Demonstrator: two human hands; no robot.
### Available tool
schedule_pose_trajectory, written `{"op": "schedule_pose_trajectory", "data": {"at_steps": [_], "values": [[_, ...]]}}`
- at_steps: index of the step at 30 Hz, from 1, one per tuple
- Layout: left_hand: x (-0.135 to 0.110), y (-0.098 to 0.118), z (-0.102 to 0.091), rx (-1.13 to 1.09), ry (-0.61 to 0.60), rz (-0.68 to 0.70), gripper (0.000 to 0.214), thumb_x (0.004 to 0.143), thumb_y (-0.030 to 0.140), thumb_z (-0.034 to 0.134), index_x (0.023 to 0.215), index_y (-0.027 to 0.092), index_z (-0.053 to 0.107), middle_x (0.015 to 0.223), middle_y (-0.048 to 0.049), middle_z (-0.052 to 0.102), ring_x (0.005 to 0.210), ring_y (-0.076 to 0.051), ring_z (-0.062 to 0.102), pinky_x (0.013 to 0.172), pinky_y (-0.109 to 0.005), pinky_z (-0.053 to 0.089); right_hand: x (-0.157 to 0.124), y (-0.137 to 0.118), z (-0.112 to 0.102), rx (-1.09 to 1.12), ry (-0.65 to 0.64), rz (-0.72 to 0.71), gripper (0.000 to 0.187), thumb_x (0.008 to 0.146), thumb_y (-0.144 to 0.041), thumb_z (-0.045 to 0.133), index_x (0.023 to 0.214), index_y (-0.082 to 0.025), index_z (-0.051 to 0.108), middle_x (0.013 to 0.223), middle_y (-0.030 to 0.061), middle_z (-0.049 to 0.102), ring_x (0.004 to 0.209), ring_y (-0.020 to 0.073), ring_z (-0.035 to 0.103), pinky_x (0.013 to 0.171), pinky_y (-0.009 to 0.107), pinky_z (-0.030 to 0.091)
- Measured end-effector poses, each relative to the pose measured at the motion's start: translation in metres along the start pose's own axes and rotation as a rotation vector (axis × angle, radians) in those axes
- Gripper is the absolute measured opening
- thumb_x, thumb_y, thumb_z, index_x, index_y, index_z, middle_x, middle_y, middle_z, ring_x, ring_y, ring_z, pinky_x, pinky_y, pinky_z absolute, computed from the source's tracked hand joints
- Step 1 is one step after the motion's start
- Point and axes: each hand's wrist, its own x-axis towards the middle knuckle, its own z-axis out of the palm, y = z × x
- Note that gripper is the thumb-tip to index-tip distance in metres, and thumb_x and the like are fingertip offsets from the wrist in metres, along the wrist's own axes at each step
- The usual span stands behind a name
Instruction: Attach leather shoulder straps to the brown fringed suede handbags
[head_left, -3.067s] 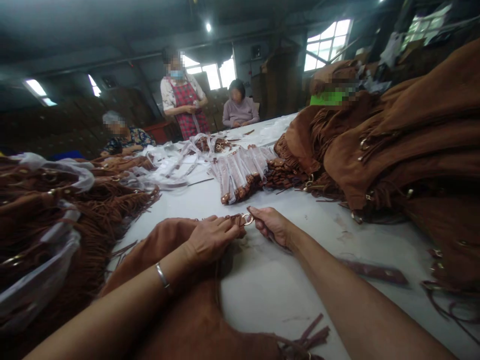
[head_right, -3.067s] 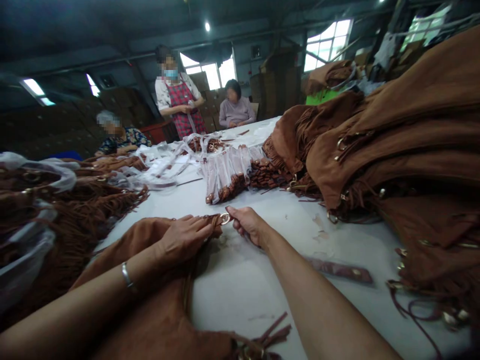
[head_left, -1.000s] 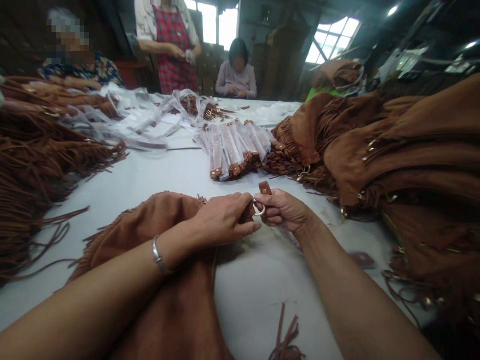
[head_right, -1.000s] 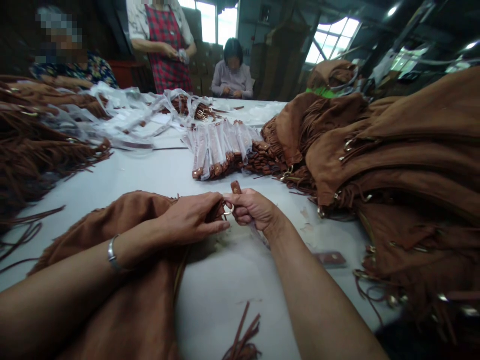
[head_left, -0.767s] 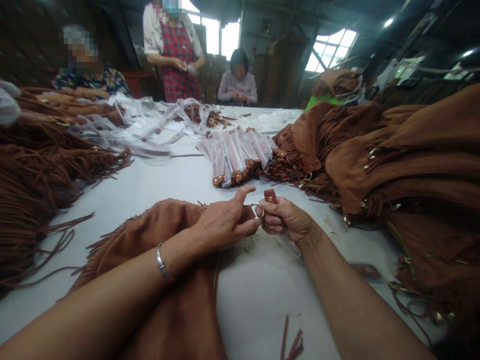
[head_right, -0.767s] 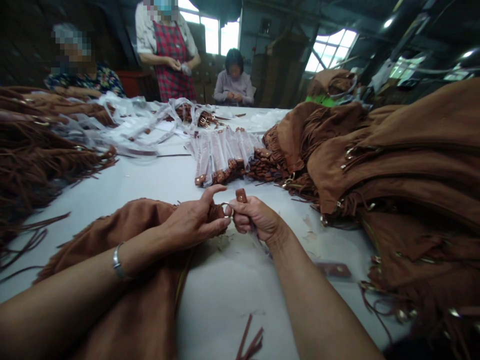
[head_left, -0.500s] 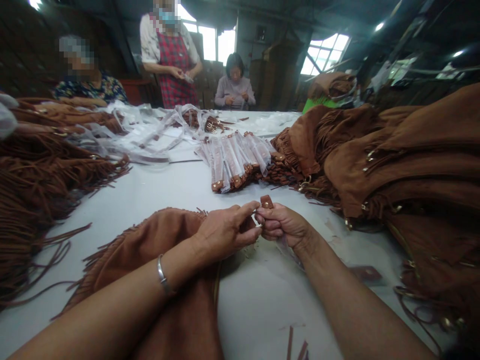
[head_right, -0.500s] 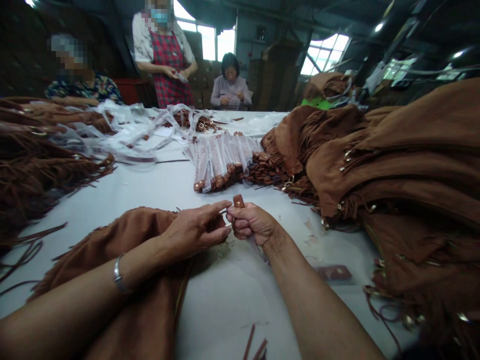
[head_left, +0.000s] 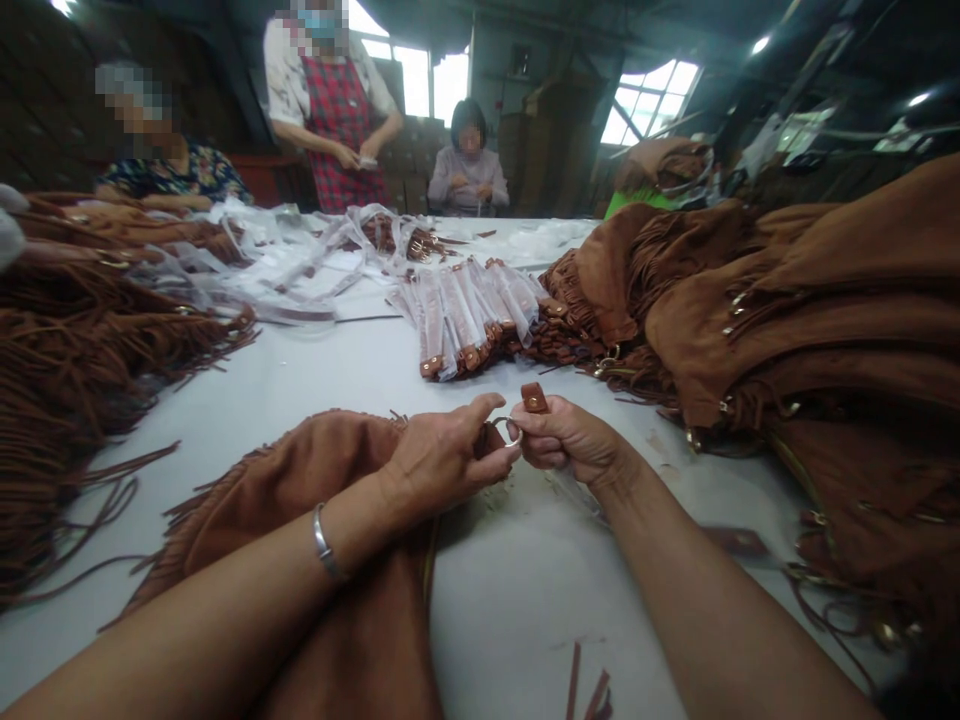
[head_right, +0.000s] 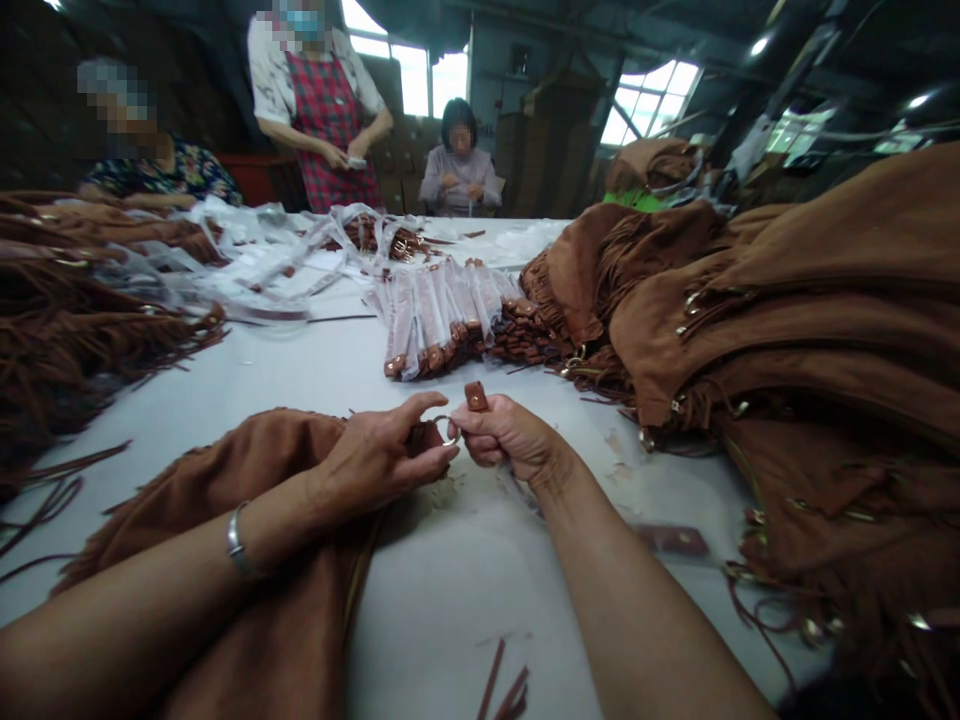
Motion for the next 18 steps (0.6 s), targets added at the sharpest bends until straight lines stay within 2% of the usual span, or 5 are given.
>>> {"op": "schedule_pose_trajectory", "data": {"at_steps": [4,7,10,14,18], "values": [[0.001,0.002,0.002,-0.040,-0.007,0.020,0.028,0.078,0.037,0.053,0.102,0.022,0.051,0.079,0.0014,0.059,0.065,-0.012,0.054,0.059,-0.021,0.039,0.007,0.005,-0.001,0.084,-0.046,0.077,0.027,0.071,-0.030,0.069,0.065,-0.013,0.050,0.040,-0.0131,0.025,0.032,-0.0004,0.013,0.032,0.012,0.015],[0.002,0.002,0.005,-0.117,0.037,0.006,0.023,0.075,0.032,0.056,0.095,0.022,0.052,0.077,0.0024,0.057,0.065,-0.011,0.052,0.059,-0.020,0.039,0.009,0.005,-0.004,0.076,-0.014,0.095,0.029,0.069,-0.033,0.071,0.066,-0.014,0.049,0.039,-0.0138,0.024,0.032,0.0000,0.014,0.033,0.013,0.017],[0.002,-0.001,0.007,-0.201,0.068,-0.004,0.028,0.075,0.028,0.056,0.103,0.023,0.052,0.073,0.0037,0.057,0.064,-0.010,0.052,0.058,-0.020,0.039,0.006,0.002,-0.007,-0.057,0.091,0.040,0.037,0.069,-0.045,0.070,0.067,-0.013,0.051,0.041,-0.0126,0.026,0.034,0.0002,0.014,0.033,0.013,0.015],[0.003,-0.006,0.005,-0.192,0.116,-0.020,0.035,0.078,0.029,0.054,0.113,0.023,0.052,0.077,0.0016,0.060,0.066,-0.010,0.053,0.060,-0.020,0.041,0.000,-0.004,-0.008,-0.267,0.163,-0.007,0.056,0.078,-0.065,0.045,0.072,-0.012,0.059,0.041,-0.0078,0.032,0.033,0.0033,0.019,0.032,0.016,0.014],[0.005,-0.013,0.002,-0.170,0.105,-0.006,0.032,0.080,0.031,0.052,0.111,0.023,0.055,0.077,0.0012,0.061,0.066,-0.010,0.054,0.060,-0.019,0.041,-0.002,-0.004,-0.004,-0.468,0.196,-0.068,0.051,0.082,-0.058,0.044,0.071,-0.011,0.061,0.044,-0.0045,0.038,0.036,0.0051,0.027,0.034,0.018,0.017]]}}
